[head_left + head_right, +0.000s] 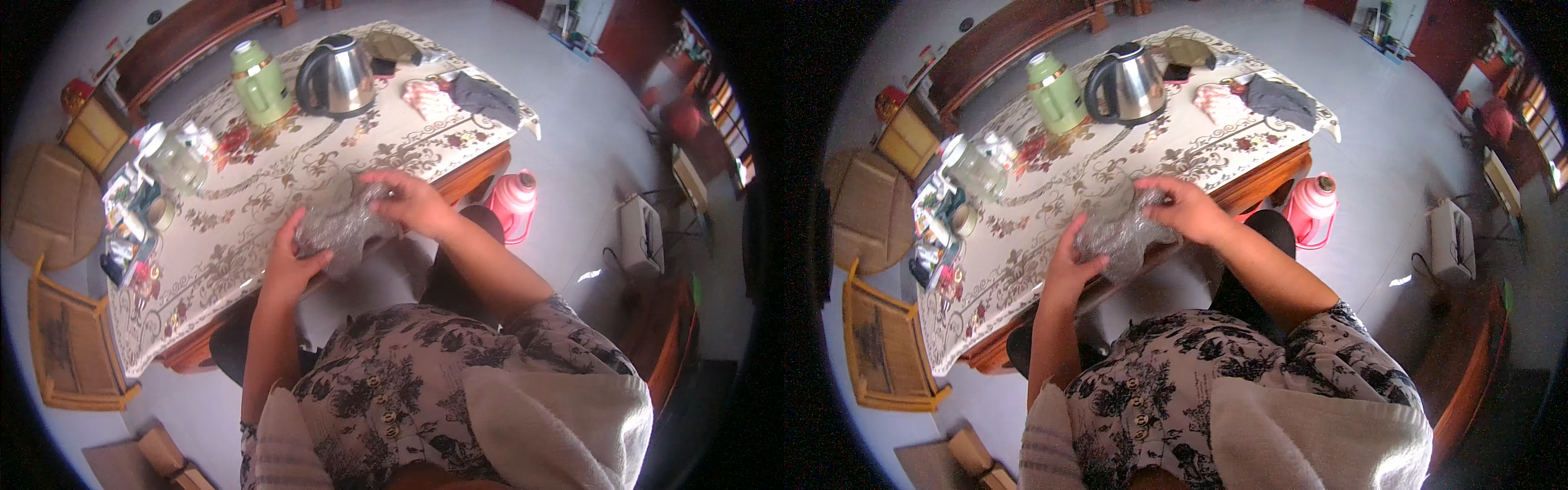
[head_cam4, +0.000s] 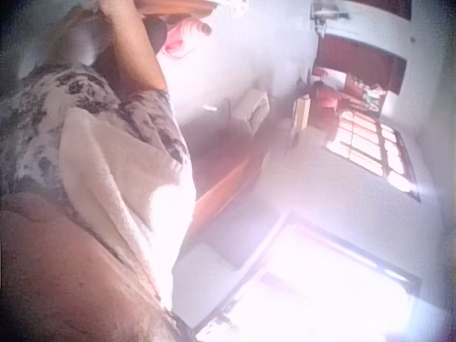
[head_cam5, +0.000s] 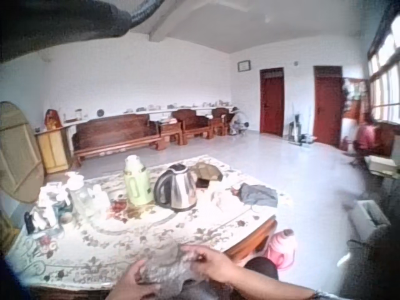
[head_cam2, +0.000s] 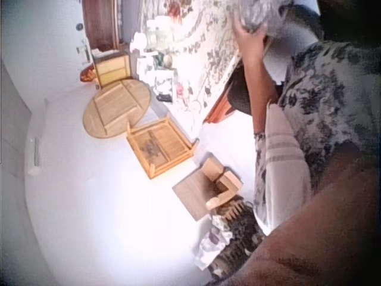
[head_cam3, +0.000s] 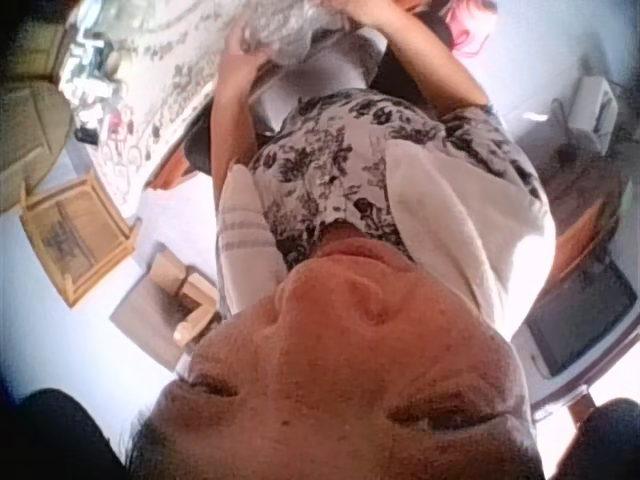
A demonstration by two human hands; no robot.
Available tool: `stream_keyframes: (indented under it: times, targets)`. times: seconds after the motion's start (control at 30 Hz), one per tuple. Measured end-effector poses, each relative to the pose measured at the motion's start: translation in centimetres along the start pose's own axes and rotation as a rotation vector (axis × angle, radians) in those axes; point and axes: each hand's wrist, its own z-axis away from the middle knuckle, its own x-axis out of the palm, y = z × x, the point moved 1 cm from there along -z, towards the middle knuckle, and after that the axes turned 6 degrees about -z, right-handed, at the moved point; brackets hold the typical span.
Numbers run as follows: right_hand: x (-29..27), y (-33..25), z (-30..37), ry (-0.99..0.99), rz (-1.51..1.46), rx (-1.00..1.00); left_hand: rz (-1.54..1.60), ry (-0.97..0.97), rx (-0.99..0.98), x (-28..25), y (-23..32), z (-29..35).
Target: The person removes a plastic wrap from a pink thermos and places the thermos on the floor. They then wipe the table surface with a cloth, moving a kettle and other items aside to clean underneath them. Finally, the person wipes the table with a checkered cloth.
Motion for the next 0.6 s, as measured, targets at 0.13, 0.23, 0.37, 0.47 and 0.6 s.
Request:
stream_keyframes:
  times: [0.13, 0.23, 0.37, 0.47, 0.6]
  targets:
    - [-1.0, 1.1, 0.8, -0.021, 0.418, -0.247, -0.315, -0.058, -0.108, 0.3, -0.7, -0.4]
    - [-2.5, 1.6, 1.2, -0.013, 0.596, -0.271, -0.503, 0.052, 0.024, -0.4, -1.0, 0.0]
    - [-3.7, 3.5, 1.5, -0.036, 0.259, -0.268, -0.594, 0.090, 0.023, -1.9, -0.6, -0.2]
    - [-3.6, 3.3, 2.0, -0.049, -0.428, 0.036, -0.340, 0.156, 0.236, 0.0, 0.5, -0.4]
    - [-3.3, 2.5, 2.4, 0.206, -0.550, 0.250, 0.849, -0.568, -0.188, -2.3, -5.8, -3.2]
